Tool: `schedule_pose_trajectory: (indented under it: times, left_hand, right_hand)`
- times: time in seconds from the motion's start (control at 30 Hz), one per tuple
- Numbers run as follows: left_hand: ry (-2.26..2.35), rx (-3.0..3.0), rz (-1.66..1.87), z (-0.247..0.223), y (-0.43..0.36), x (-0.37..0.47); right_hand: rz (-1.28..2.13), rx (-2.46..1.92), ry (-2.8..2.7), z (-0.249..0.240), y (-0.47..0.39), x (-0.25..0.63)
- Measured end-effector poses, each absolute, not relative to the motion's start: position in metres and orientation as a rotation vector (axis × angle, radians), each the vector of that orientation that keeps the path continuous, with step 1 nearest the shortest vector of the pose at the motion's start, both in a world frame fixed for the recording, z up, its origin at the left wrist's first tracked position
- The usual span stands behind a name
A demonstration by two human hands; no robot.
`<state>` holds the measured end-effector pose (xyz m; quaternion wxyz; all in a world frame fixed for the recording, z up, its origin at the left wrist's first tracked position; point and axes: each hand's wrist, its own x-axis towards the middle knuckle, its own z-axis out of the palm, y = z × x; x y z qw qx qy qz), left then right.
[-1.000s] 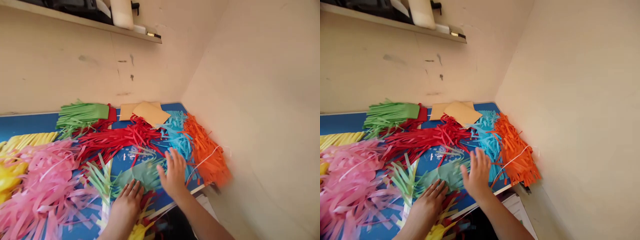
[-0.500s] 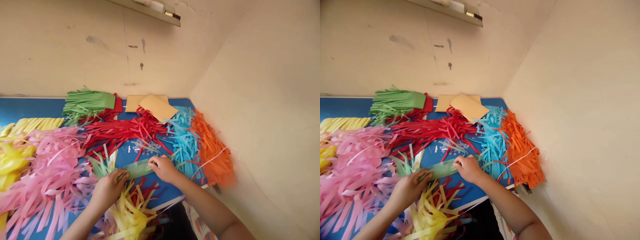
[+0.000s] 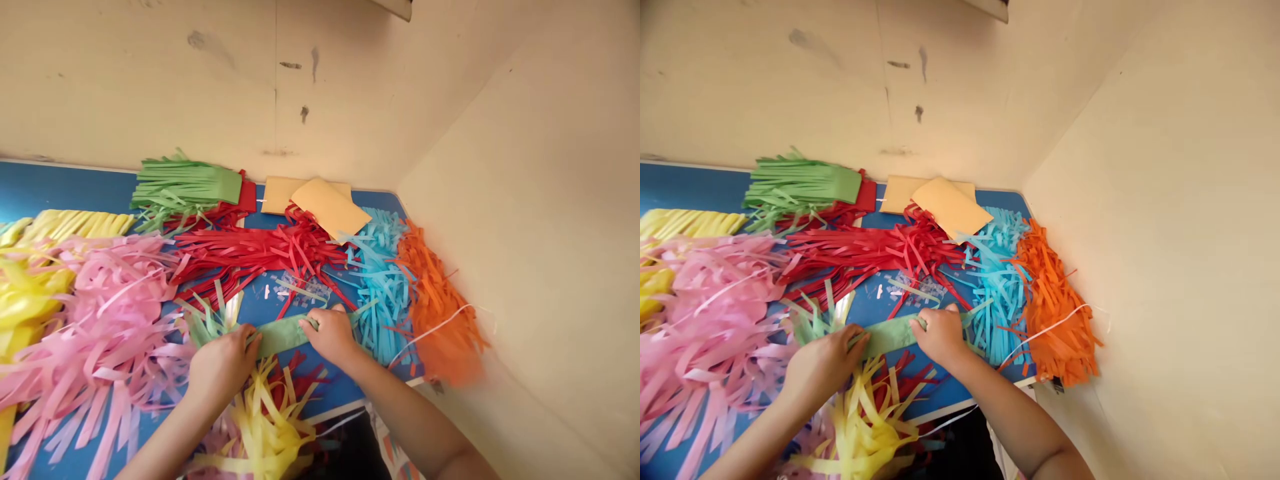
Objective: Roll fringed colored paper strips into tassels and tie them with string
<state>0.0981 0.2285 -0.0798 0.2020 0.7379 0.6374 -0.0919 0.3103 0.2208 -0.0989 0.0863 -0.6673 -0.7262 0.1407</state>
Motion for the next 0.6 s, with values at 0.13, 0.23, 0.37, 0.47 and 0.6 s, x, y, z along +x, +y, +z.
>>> schedule_pose_trajectory:
  times: [0.13,0.23,0.37,0.47,0.6]
  left_hand:
    - [1.795,2.066,-0.287,-0.0813,0.2307,0.0993]
    - [1.801,2.067,-0.297,-0.0827,0.2312,0.0986]
    - [1.803,2.081,-0.294,-0.0831,0.2304,0.0973]
    - [1.812,2.165,-0.222,-0.0824,0.2278,0.0962]
    - [1.538,2.71,0.168,-0.0835,0.2266,0.0943]
  right_hand:
    - [0.39,-2.008,-2.163,-0.1005,0.2204,0.3112]
    - [0.384,-2.006,-2.164,-0.1012,0.221,0.311]
    - [0.378,-2.019,-2.165,-0.1024,0.2215,0.3096]
    - [0.35,-2.052,-2.156,-0.1015,0.2215,0.3114]
    - [0.034,-2.055,-2.031,-0.0995,0.2201,0.3178]
